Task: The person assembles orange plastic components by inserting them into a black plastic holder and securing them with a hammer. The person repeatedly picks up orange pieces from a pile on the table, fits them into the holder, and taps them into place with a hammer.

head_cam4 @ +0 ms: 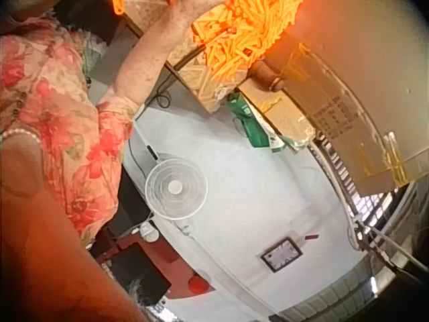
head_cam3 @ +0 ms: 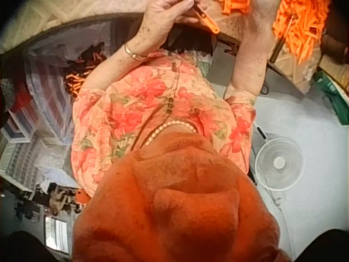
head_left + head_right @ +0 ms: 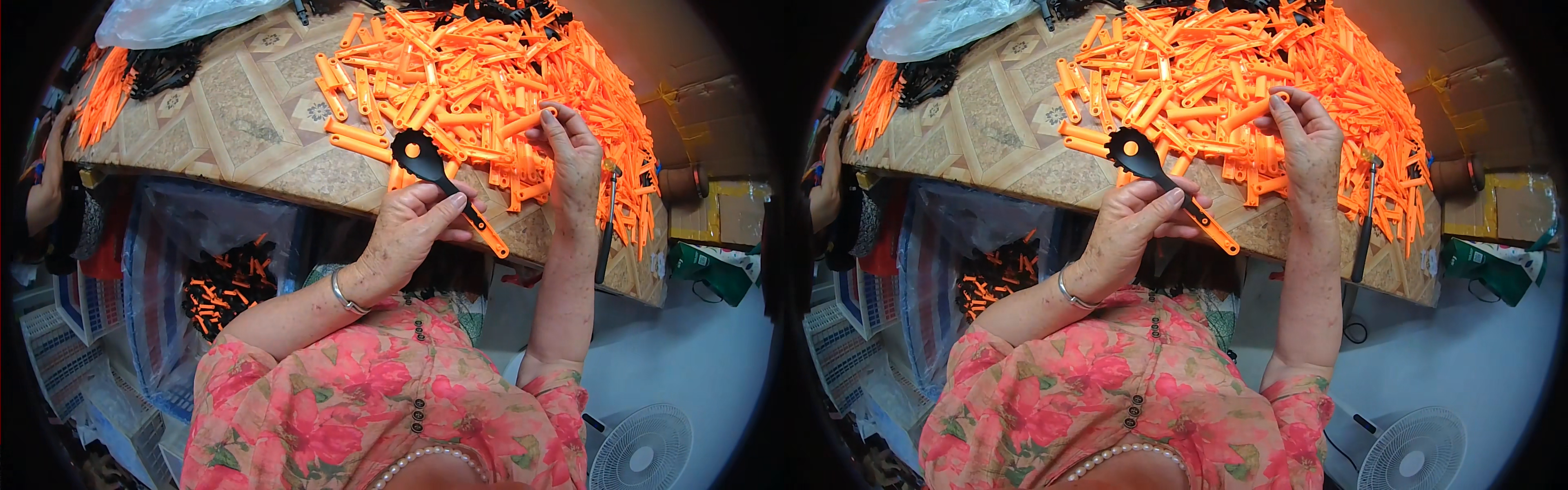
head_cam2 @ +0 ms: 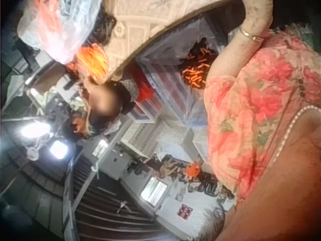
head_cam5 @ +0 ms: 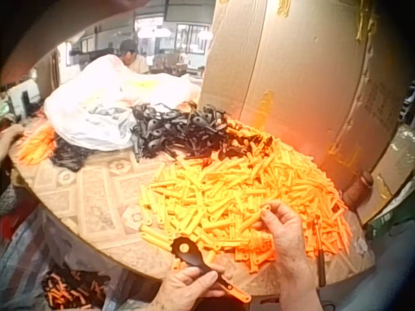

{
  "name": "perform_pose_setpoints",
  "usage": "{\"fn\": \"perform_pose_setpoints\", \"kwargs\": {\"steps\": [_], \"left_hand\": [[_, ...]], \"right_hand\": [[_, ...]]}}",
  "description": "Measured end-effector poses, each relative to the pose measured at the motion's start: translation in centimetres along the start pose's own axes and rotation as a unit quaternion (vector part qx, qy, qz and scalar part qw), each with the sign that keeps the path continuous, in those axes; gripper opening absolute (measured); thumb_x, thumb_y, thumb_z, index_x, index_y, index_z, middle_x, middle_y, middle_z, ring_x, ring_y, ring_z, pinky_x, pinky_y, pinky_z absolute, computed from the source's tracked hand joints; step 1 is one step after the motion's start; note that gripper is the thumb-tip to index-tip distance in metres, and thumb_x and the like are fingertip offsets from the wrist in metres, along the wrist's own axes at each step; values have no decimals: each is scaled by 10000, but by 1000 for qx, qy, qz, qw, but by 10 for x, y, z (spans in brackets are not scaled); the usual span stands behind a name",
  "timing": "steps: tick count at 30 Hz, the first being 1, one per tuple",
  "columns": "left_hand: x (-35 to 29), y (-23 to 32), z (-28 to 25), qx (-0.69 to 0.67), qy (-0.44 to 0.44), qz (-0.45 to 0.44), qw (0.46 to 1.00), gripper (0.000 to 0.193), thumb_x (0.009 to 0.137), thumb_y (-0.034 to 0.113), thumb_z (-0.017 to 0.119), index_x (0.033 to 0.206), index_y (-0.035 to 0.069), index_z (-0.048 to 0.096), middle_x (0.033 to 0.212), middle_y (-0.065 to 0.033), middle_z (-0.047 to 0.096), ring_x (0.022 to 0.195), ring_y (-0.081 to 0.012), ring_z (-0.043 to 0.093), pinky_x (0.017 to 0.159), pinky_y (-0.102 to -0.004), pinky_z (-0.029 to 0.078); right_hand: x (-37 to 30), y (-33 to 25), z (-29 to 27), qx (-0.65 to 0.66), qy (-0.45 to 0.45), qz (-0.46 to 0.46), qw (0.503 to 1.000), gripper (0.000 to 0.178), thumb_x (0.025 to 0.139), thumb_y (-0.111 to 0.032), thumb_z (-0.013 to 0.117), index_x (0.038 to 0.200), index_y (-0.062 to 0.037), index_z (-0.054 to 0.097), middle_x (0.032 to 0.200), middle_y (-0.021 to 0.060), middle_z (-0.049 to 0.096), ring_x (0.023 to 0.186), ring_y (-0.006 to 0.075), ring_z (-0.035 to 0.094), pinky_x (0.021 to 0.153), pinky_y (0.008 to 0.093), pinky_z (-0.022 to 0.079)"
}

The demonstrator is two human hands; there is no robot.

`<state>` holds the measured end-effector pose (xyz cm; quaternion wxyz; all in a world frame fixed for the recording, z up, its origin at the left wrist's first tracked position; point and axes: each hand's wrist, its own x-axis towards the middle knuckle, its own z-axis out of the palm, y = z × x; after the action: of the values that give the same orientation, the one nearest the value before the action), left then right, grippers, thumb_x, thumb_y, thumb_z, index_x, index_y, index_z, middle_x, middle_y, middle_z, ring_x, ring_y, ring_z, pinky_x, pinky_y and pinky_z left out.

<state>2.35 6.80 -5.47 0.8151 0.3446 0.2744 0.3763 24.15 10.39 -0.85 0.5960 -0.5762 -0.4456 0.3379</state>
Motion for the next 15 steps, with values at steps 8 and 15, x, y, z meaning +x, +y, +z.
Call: {"fn": "perform_pose_setpoints", "kwargs": {"steps": [8,15], "left_hand": [[0,3,1,6,-1,-1,1000,261,1003,174,519,1168,-12,596,1086,-129,674,870,-152,684,758,-263,583],[-1,1,2,13,-2,4,1000,268,999,188,529,1167,-9,597,1085,-121,672,901,-149,675,778,-279,583]], "right_hand": [[-7,4,0,0,-12,-15,1000,193,948,-70,589,1114,20,631,950,69,676,784,122,665,764,242,538],[14,1,7,-418,76,-315,849,292,836,-60,653,1128,-52,651,1048,99,675,1071,254,603,954,383,465]]}}
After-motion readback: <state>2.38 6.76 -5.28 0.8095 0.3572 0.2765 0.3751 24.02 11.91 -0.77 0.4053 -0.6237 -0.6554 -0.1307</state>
